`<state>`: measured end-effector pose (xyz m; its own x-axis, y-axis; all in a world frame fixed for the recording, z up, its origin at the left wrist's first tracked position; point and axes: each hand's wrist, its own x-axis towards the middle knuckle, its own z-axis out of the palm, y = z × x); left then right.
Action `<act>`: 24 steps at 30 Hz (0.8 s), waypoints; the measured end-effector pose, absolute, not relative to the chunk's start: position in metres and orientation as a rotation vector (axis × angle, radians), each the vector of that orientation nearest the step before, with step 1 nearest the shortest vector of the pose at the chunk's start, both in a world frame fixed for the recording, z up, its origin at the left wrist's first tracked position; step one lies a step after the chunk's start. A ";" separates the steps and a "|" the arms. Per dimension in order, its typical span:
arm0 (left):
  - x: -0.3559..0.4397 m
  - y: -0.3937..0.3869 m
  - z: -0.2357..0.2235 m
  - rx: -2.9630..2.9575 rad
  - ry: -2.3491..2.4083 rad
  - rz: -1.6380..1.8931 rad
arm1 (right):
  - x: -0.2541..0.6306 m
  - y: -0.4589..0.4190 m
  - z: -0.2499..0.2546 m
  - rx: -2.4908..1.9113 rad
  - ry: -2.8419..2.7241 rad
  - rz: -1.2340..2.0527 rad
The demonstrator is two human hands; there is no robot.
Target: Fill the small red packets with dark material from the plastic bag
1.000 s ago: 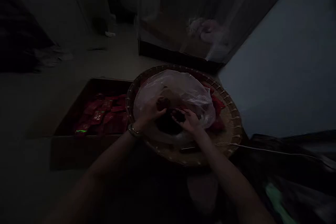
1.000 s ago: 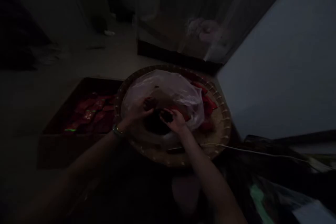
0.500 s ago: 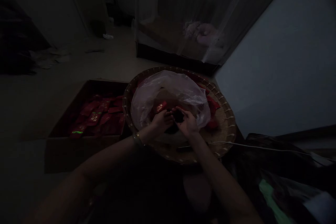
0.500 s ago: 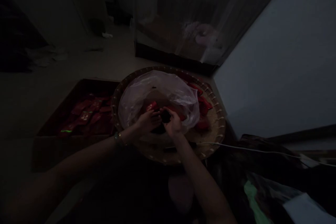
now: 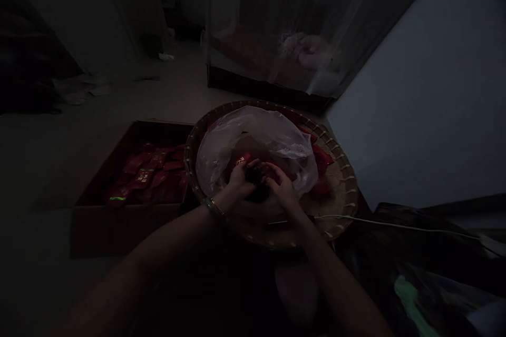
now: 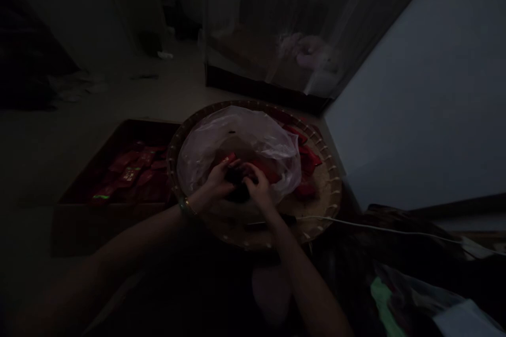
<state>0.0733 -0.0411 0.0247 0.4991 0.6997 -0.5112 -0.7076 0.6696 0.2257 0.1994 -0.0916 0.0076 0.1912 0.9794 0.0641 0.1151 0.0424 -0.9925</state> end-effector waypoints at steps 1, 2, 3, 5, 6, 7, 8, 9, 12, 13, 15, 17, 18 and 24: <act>0.073 -0.041 0.026 -0.012 0.628 0.876 | 0.199 -0.092 0.003 -1.360 -1.209 0.968; 0.074 -0.041 0.028 -0.007 0.641 0.901 | 0.197 -0.093 0.000 -1.382 -1.245 0.970; 0.075 -0.041 0.029 0.003 0.652 0.923 | 0.195 -0.094 -0.003 -1.406 -1.273 0.969; 0.076 -0.041 0.031 0.038 0.670 0.936 | 0.191 -0.093 -0.006 -1.459 -1.301 0.956; 0.077 -0.042 0.032 0.055 0.676 0.922 | 0.189 -0.092 -0.006 -1.483 -1.309 0.948; 0.078 -0.043 0.033 0.066 0.679 0.903 | 0.188 -0.091 -0.004 -1.503 -1.317 0.941; 0.079 -0.044 0.034 0.068 0.683 0.882 | 0.187 -0.090 -0.002 -1.515 -1.327 0.938; 0.080 -0.044 0.034 0.063 0.692 0.863 | 0.187 -0.090 0.001 -1.517 -1.344 0.933; 0.083 -0.046 0.032 0.037 0.726 0.837 | 0.184 -0.089 0.013 -1.458 -1.408 0.887; 0.084 -0.046 0.030 0.031 0.735 0.835 | 0.183 -0.090 0.017 -1.431 -1.410 0.871; 0.085 -0.045 0.026 0.031 0.741 0.836 | 0.182 -0.091 0.023 -1.388 -1.369 0.877; 0.086 -0.044 0.020 0.044 0.744 0.829 | 0.181 -0.092 0.025 -1.348 -1.297 0.942; 0.085 -0.044 0.018 0.052 0.746 0.822 | 0.181 -0.092 0.025 -1.324 -1.271 0.985; 0.085 -0.041 0.009 0.135 0.681 0.824 | 0.184 -0.085 0.022 -1.285 -1.303 1.044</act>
<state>0.0852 -0.0414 0.0090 0.4819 0.7151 -0.5063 -0.6315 0.6840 0.3651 0.1839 -0.0852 0.0218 0.0513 0.9958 0.0752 0.1436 0.0672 -0.9874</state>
